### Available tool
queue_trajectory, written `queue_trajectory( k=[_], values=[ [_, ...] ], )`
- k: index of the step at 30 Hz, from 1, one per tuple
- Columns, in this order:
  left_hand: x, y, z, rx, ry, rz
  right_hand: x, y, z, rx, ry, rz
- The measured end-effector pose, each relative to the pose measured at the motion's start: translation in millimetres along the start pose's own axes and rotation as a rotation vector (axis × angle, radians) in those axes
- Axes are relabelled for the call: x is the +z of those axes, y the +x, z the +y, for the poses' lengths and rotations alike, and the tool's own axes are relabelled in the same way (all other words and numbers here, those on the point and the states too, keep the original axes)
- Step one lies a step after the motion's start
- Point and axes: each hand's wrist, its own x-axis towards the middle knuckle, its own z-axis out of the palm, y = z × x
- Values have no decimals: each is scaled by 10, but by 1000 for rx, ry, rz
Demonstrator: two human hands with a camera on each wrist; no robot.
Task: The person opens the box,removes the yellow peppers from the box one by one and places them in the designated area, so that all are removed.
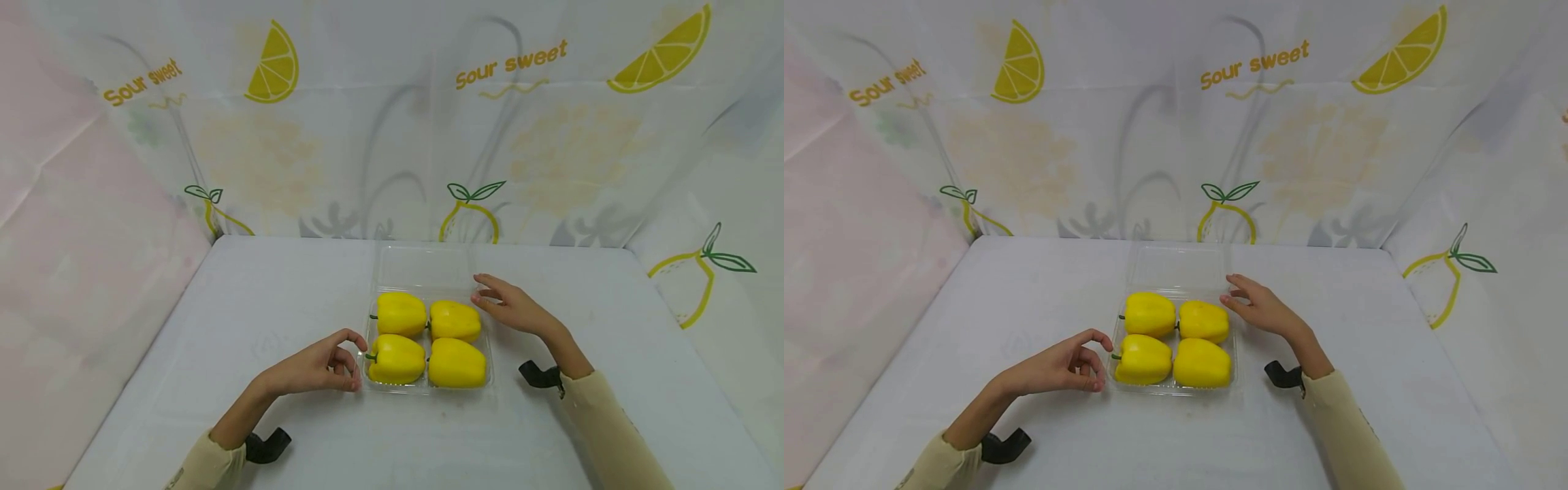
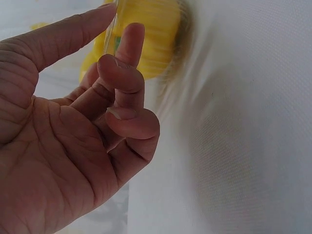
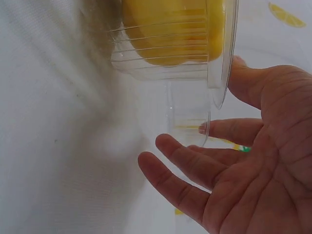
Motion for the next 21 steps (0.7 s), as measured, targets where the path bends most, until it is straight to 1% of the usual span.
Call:
queue_trajectory(
  k=[5, 10, 15, 21],
  values=[
    [4, -3, -6, 16, 2, 0, -14, -11, -12, -8, -12, -3],
    [9, -4, -2, 27, 12, 4, -34, -42, -32, -8, -66, 6],
    [18, -1, 18, 32, 53, 18, -51, -99, -75, -13, -113, 9],
    [26, 0, 27, 35, 110, 58, -77, -186, -176, -40, -164, 19]
  ],
)
